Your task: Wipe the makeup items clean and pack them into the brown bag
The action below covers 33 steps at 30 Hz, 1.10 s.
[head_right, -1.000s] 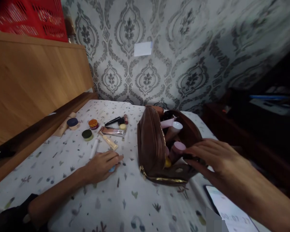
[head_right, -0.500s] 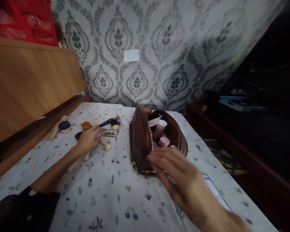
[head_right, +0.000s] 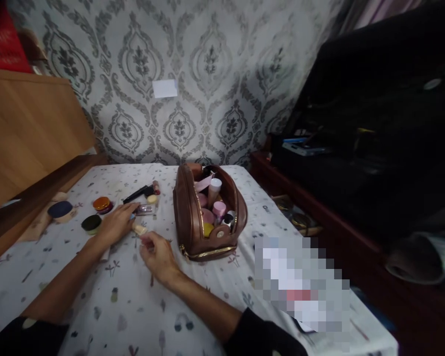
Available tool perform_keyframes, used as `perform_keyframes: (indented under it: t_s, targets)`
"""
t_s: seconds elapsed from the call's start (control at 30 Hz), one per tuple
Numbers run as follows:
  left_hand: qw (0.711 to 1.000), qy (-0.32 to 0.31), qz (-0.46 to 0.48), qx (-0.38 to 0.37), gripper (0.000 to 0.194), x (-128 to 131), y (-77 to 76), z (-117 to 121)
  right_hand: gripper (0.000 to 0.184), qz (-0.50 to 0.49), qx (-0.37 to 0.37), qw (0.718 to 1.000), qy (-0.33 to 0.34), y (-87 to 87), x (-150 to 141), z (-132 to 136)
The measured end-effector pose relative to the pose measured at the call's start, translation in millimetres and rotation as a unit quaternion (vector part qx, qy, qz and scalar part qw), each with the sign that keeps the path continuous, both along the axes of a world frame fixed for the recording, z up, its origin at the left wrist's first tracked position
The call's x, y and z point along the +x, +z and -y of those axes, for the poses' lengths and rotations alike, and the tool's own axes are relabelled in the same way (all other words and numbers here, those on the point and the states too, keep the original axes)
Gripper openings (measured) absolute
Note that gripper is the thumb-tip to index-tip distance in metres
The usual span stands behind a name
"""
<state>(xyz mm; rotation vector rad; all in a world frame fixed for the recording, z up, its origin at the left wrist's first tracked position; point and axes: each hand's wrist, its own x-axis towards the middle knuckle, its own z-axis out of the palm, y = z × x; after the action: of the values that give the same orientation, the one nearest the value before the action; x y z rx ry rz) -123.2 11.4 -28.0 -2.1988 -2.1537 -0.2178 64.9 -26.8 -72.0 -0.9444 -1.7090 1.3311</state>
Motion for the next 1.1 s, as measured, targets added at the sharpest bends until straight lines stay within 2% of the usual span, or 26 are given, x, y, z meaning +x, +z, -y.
perform_keyframes:
  t_s: [0.13, 0.3, 0.6, 0.83, 0.93, 1.1]
  targets:
    - [1.0, -0.004, -0.006, 0.007, 0.047, -1.2, -2.0, -0.7, 0.024, -0.03, -0.022, 0.999, -0.006, -11.2, 5.5, 1.7]
    - [1.0, -0.004, -0.014, 0.023, 0.043, -3.5, -3.9, -2.6, 0.024, -0.06, -0.044, 0.997, 0.008, -16.4, 7.7, 3.6]
    - [0.999, 0.0, -0.001, 0.042, 0.042, -3.5, -8.2, -3.0, 0.021, -0.074, -0.059, 0.995, 0.02, -16.0, 8.1, 2.1]
    - [0.994, -0.001, 0.069, 0.088, 0.035, -9.1, -13.7, -8.6, 0.02, -0.078, -0.063, 0.995, 0.01, -11.9, 6.0, 0.8]
    - [0.985, 0.019, 0.112, 0.128, 0.032, -19.4, -9.0, -13.1, 0.021, -0.08, -0.063, 0.995, 0.012, -9.9, 7.5, 0.0]
    - [0.959, 0.091, 0.175, 0.202, 0.034, -56.7, 14.7, -11.1, 0.021, -0.09, -0.071, 0.993, 0.017, -8.2, 9.0, -1.1]
